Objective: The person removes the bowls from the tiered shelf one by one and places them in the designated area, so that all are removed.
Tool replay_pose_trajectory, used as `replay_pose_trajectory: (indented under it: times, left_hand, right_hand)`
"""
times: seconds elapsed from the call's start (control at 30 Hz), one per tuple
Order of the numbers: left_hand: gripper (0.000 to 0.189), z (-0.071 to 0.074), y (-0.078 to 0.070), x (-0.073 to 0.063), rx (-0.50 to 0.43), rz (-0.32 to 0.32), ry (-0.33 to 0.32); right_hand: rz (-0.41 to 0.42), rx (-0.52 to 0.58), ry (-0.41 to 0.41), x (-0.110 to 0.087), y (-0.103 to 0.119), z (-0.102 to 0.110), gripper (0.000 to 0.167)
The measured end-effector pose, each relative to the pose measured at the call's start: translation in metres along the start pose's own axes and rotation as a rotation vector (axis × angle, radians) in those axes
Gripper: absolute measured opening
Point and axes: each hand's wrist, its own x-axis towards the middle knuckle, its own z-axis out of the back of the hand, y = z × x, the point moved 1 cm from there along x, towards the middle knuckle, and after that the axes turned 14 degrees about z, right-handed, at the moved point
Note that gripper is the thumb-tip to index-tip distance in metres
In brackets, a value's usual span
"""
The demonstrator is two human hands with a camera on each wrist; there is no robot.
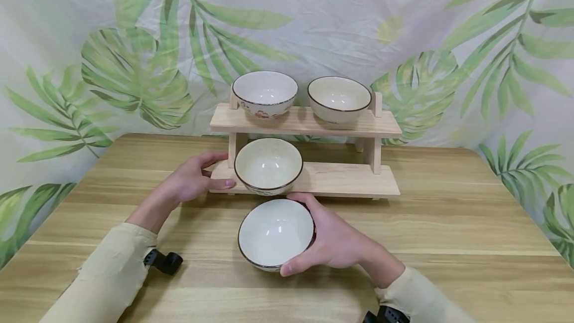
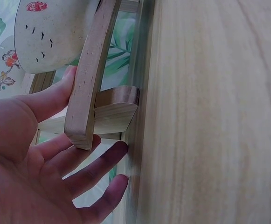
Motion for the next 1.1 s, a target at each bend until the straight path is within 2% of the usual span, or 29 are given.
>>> replay_pose_trajectory:
  times: [0.17,0.37,0.7,0.87,1.1]
  left_hand:
    - [0.088,0.0,0.0,0.0,-0.003,-0.004,0.0]
    - [0.088,0.0,-0.001,0.0,0.004,0.005,-0.004]
    - [0.088,-0.001,0.002,0.002,-0.004,0.004,-0.007]
    - [0.09,0.0,0.001,0.002,0.002,0.007,-0.004]
    - [0.089,-0.001,0.0,0.001,-0.018,0.005,0.004]
  right_hand:
    - [-0.004,-0.036,0.004,0.0,0.001,-0.002,0.116]
    - [-0.018,-0.013,-0.022,0.001,0.004,-0.008,0.119]
    - [-0.14,-0.013,-0.123,0.002,0.006,-0.025,0.126]
    - [-0.153,0.001,-0.122,0.001,0.008,-0.024,0.126]
    - [-0.142,0.044,-0.095,0.002,0.01,-0.015,0.117]
